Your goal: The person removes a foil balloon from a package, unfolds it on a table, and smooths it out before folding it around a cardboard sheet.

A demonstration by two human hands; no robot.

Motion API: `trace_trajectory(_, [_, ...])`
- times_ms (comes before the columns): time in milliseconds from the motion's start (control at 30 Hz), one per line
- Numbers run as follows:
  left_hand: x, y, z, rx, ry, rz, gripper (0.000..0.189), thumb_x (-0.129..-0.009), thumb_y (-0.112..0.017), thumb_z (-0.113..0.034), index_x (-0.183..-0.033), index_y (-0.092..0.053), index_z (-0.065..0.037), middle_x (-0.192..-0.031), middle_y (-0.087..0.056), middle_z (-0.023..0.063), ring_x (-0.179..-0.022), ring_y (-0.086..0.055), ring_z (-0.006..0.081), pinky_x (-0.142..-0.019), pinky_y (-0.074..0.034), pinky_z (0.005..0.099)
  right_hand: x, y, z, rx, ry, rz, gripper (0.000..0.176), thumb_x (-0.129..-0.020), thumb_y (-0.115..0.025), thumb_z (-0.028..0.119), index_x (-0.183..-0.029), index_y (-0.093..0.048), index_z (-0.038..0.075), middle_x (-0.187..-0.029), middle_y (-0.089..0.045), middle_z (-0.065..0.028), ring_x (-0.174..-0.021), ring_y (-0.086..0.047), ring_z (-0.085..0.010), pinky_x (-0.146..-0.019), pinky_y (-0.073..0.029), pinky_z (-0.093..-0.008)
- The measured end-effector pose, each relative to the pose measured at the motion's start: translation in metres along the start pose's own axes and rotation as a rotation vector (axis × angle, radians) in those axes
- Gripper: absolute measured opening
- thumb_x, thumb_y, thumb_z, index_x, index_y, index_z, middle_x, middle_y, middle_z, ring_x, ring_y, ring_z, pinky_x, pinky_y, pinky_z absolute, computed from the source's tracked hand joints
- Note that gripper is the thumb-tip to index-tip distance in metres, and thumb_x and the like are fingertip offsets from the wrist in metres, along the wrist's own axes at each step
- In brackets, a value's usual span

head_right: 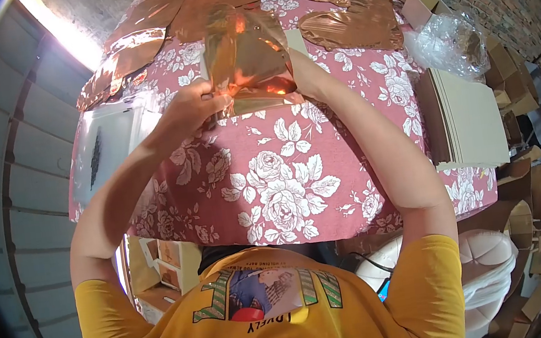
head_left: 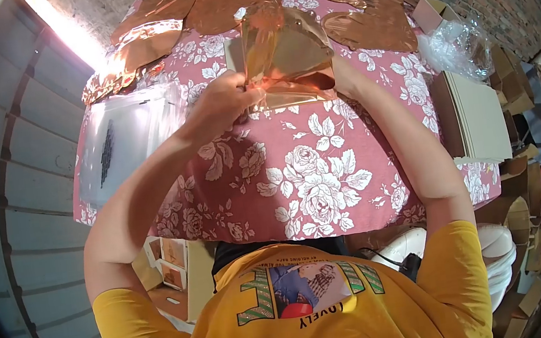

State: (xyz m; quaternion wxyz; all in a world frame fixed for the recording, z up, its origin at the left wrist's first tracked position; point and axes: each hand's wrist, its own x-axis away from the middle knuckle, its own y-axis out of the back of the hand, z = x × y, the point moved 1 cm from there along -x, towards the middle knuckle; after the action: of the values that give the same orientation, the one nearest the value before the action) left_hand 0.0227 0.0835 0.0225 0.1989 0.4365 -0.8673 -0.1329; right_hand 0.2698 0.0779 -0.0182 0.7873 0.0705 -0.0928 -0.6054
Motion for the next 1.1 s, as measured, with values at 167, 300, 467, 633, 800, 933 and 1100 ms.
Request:
trace_trajectory(167, [-0.022, 0.007, 0.017, 0.004, -0.116, 0.011, 0.028, -0.090, -0.064, -0.027, -0.081, -0.056, -0.001, -0.062, -0.053, 0.0030, -0.049, -0.051, 0.0101, -0.042, -0.037, 0.0281, 0.007, -0.012, 0.017, -0.170, -0.066, -0.247, 0.032, -0.103, -0.038, 0.015, -0.126, -0.056, 0.001, -0.111, -0.065, -0.0103, -0.087, -0.066, -0.0139, -0.067, -0.055, -0.0253])
trace_trajectory(300, [-0.021, 0.008, 0.012, 0.012, -0.064, 0.032, 0.031, -0.089, -0.065, -0.028, -0.076, -0.051, -0.004, -0.059, -0.054, 0.0042, -0.048, -0.052, 0.0108, -0.042, -0.036, 0.0286, 0.009, -0.013, 0.033, -0.482, -0.107, -0.283, 0.036, -0.105, -0.037, 0.022, -0.130, -0.052, 0.001, -0.121, -0.062, -0.0101, -0.098, -0.064, -0.0180, -0.078, -0.055, -0.0301])
trace_trajectory(467, [-0.030, 0.007, 0.017, -0.046, -0.067, 0.010, 0.031, -0.088, -0.065, -0.027, -0.075, -0.051, -0.004, -0.056, -0.055, 0.0054, -0.045, -0.052, 0.0126, -0.041, -0.036, 0.0299, 0.002, -0.001, 0.024, -0.728, -0.122, -0.353, 0.047, -0.103, -0.043, 0.046, -0.129, -0.054, 0.008, -0.117, -0.063, -0.0106, -0.101, -0.064, -0.0202, -0.092, -0.052, -0.0363])
trace_trajectory(633, [-0.032, 0.012, 0.014, -0.099, -0.018, 0.071, 0.026, -0.088, -0.067, -0.027, -0.080, -0.055, -0.006, -0.064, -0.060, 0.0036, -0.052, -0.054, 0.0098, -0.049, -0.039, 0.0273, 0.009, 0.009, 0.018, -0.446, -0.111, -0.409, 0.061, -0.097, -0.046, 0.060, -0.124, -0.057, 0.006, -0.109, -0.065, -0.0118, -0.096, -0.064, -0.0200, -0.085, -0.051, -0.0334])
trace_trajectory(800, [-0.034, 0.011, 0.016, -0.120, -0.053, 0.083, 0.029, -0.089, -0.068, -0.029, -0.082, -0.054, -0.005, -0.066, -0.060, 0.0043, -0.053, -0.056, 0.0104, -0.049, -0.041, 0.0272, 0.048, 0.010, 0.027, 0.480, -0.048, -0.396, 0.052, -0.092, -0.061, 0.052, -0.107, -0.062, 0.002, -0.092, -0.067, -0.0089, -0.080, -0.063, -0.0154, -0.072, -0.048, -0.0288])
trace_trajectory(933, [-0.042, 0.015, 0.023, -0.078, -0.089, 0.132, 0.030, -0.091, -0.067, -0.030, -0.085, -0.055, -0.003, -0.068, -0.059, 0.0048, -0.054, -0.057, 0.0114, -0.050, -0.043, 0.0260, 0.053, 0.008, 0.010, 0.627, -0.089, -0.369, 0.029, -0.092, -0.066, 0.032, -0.084, -0.060, 0.005, -0.073, -0.066, -0.0032, -0.069, -0.062, -0.0136, -0.065, -0.046, -0.0300])
trace_trajectory(1100, [-0.041, 0.015, 0.020, 0.066, -0.005, 0.105, 0.035, -0.092, -0.066, -0.036, -0.087, -0.056, -0.003, -0.071, -0.058, 0.0049, -0.054, -0.056, 0.0109, -0.053, -0.046, 0.0241, 0.052, 0.001, 0.003, 0.687, -0.067, -0.483, 0.028, -0.087, -0.067, 0.033, -0.086, -0.064, 0.005, -0.078, -0.070, -0.0116, -0.076, -0.069, -0.0283, -0.071, -0.051, -0.0402])
